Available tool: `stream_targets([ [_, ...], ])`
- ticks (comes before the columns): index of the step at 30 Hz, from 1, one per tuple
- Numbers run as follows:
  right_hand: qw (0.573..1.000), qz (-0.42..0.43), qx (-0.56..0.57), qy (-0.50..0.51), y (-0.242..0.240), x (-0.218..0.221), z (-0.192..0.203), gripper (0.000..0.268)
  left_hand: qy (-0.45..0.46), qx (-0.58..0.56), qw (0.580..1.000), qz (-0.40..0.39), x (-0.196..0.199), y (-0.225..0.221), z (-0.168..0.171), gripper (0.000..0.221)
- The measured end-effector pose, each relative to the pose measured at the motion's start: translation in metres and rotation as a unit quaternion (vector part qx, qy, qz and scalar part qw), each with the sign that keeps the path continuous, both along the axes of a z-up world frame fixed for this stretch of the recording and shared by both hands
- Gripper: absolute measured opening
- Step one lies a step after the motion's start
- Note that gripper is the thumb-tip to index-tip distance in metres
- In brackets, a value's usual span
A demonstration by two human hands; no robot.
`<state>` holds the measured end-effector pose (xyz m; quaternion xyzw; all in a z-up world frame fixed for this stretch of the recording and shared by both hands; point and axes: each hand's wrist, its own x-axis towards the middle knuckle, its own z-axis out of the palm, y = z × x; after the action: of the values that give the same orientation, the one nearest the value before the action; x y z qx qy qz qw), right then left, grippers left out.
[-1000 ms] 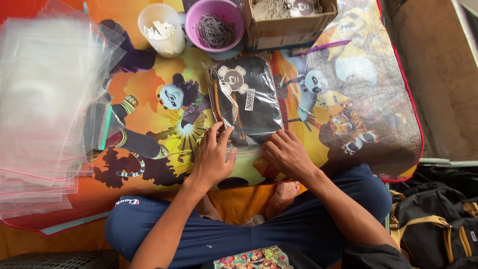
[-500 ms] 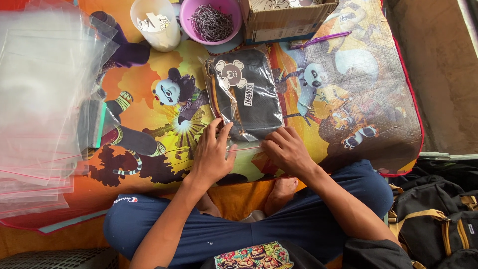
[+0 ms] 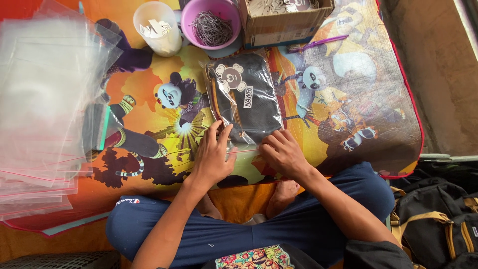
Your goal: Packing stickers and a small pouch into a plastic bag
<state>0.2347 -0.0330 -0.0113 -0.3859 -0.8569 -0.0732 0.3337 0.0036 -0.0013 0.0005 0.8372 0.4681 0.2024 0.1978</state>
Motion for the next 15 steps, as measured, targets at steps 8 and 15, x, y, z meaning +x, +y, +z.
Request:
stream_targets([
  [8, 1.000, -0.015, 0.009, -0.008, -0.001, 0.000, -0.009, 0.012, 0.002, -0.022, 1.000, -0.005, 0.000, -0.002, 0.009, 0.059],
  [15, 1.000, -0.014, 0.025, -0.004, -0.002, -0.006, -0.014, 0.009, 0.009, -0.035, 0.999, -0.004, 0.000, -0.002, 0.015, 0.057],
])
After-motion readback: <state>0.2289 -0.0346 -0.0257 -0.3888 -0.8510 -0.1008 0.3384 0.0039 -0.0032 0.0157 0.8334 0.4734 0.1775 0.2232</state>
